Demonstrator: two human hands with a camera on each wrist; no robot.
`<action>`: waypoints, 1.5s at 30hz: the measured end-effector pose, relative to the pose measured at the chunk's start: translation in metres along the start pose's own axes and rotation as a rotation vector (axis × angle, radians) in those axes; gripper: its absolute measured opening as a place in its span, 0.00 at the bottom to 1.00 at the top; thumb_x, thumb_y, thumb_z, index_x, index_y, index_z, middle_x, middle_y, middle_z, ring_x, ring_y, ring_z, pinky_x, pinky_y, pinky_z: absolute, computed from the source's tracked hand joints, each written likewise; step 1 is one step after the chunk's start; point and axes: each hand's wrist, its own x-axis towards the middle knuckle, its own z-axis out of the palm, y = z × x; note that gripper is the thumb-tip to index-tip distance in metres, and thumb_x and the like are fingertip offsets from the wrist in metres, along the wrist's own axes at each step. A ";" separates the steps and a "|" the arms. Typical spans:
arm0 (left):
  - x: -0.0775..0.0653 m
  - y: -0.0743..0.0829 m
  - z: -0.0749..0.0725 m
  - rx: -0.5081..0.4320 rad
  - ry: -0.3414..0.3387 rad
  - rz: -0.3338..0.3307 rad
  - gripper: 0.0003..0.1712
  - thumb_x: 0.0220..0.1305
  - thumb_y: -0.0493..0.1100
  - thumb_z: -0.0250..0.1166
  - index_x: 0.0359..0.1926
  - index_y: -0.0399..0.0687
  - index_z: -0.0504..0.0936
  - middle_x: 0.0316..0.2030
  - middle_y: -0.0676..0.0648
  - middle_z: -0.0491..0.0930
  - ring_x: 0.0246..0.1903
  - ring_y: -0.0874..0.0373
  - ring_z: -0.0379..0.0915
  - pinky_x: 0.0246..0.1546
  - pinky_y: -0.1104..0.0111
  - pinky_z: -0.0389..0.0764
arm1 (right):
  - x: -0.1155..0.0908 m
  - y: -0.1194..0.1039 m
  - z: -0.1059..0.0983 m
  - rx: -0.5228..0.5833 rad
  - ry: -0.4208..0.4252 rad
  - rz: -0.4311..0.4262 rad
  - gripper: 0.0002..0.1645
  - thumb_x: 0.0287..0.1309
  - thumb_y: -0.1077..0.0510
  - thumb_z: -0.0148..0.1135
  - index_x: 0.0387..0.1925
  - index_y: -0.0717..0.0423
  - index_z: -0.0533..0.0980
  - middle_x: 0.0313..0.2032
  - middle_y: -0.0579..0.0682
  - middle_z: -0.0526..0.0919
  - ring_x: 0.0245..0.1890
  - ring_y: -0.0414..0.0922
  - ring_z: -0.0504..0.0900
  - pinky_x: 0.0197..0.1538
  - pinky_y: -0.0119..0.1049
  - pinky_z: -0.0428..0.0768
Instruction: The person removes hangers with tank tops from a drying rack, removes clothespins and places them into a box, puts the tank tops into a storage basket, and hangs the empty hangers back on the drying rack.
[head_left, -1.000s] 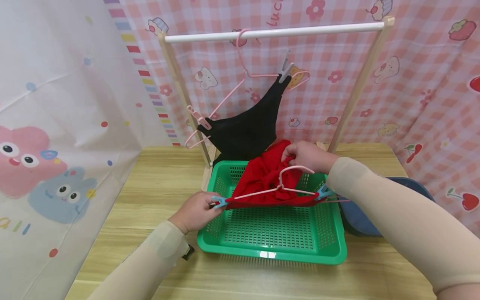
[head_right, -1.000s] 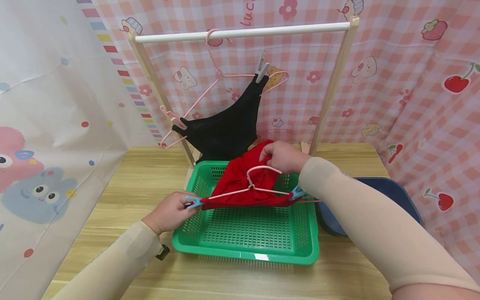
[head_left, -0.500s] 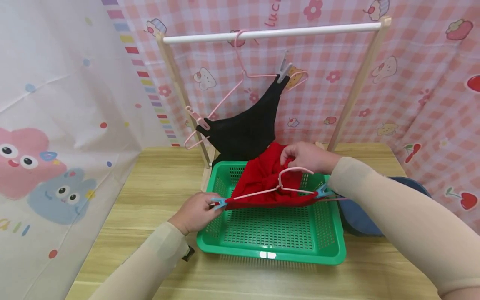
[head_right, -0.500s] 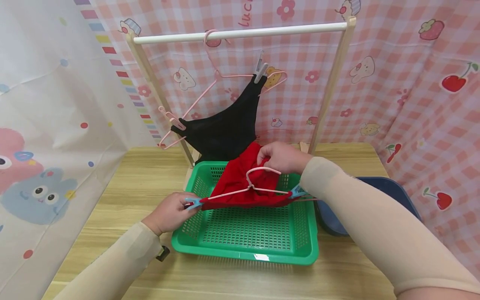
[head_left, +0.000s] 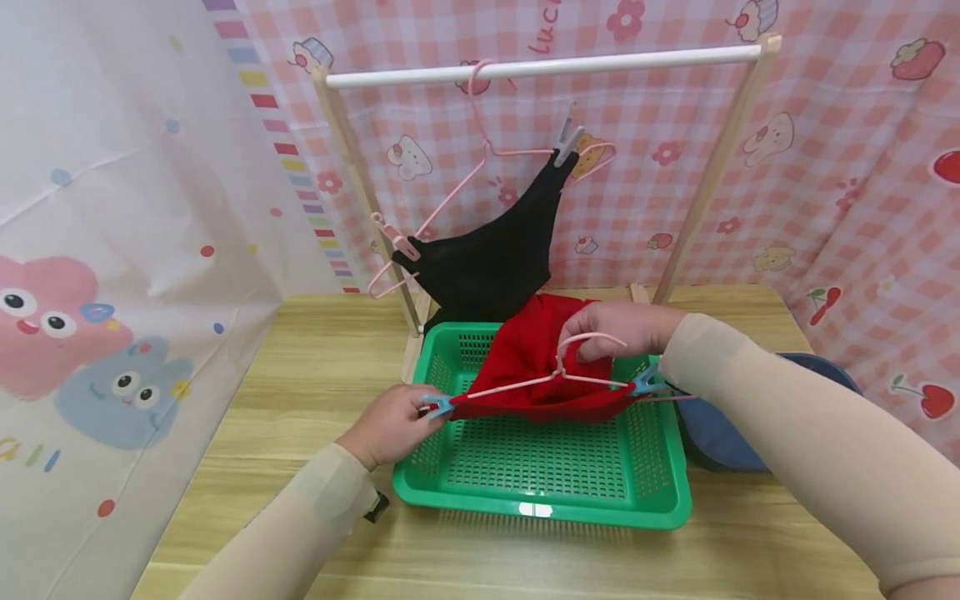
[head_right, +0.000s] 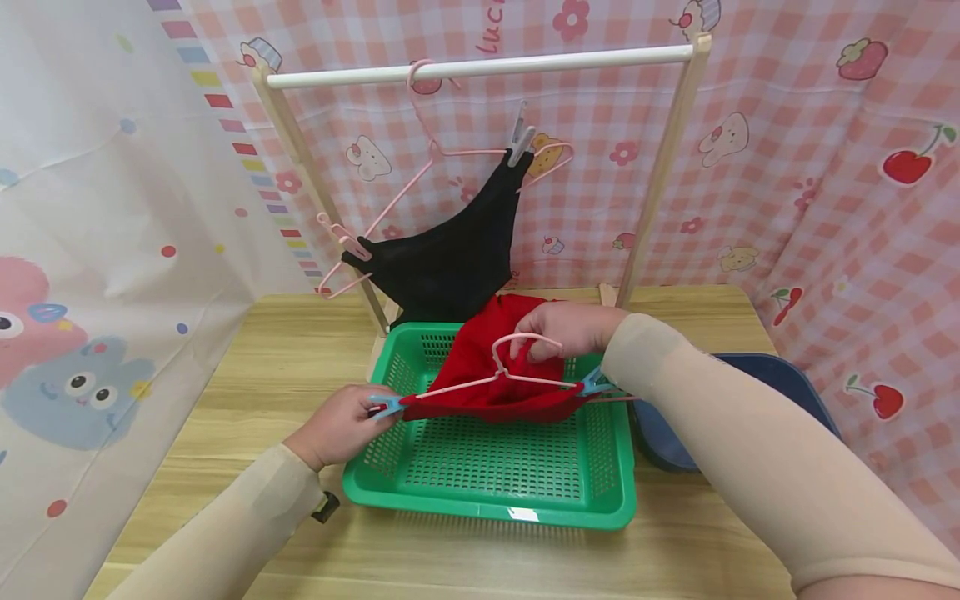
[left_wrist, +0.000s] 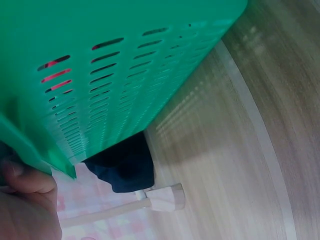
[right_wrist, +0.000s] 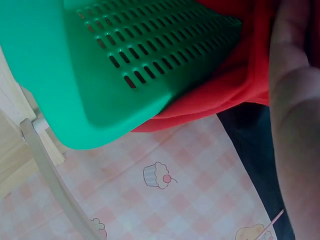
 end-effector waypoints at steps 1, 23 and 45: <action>0.000 0.000 0.000 0.001 0.000 -0.002 0.10 0.73 0.44 0.63 0.40 0.53 0.91 0.35 0.57 0.86 0.31 0.63 0.73 0.36 0.68 0.76 | 0.000 0.000 0.000 -0.005 -0.019 0.000 0.18 0.59 0.53 0.67 0.51 0.53 0.85 0.43 0.46 0.89 0.39 0.45 0.83 0.47 0.40 0.83; -0.001 0.001 -0.001 -0.003 -0.002 0.000 0.10 0.73 0.44 0.63 0.41 0.53 0.91 0.37 0.56 0.87 0.33 0.63 0.75 0.38 0.68 0.77 | 0.004 0.012 0.008 -0.463 0.259 0.261 0.49 0.62 0.52 0.71 0.79 0.63 0.61 0.66 0.72 0.75 0.59 0.63 0.80 0.61 0.60 0.82; -0.001 0.000 0.000 -0.006 0.002 -0.003 0.10 0.73 0.43 0.63 0.42 0.52 0.91 0.37 0.56 0.87 0.33 0.62 0.74 0.37 0.68 0.77 | 0.012 0.018 0.001 -0.490 0.223 0.198 0.27 0.57 0.62 0.67 0.59 0.67 0.80 0.48 0.63 0.88 0.43 0.55 0.85 0.59 0.56 0.83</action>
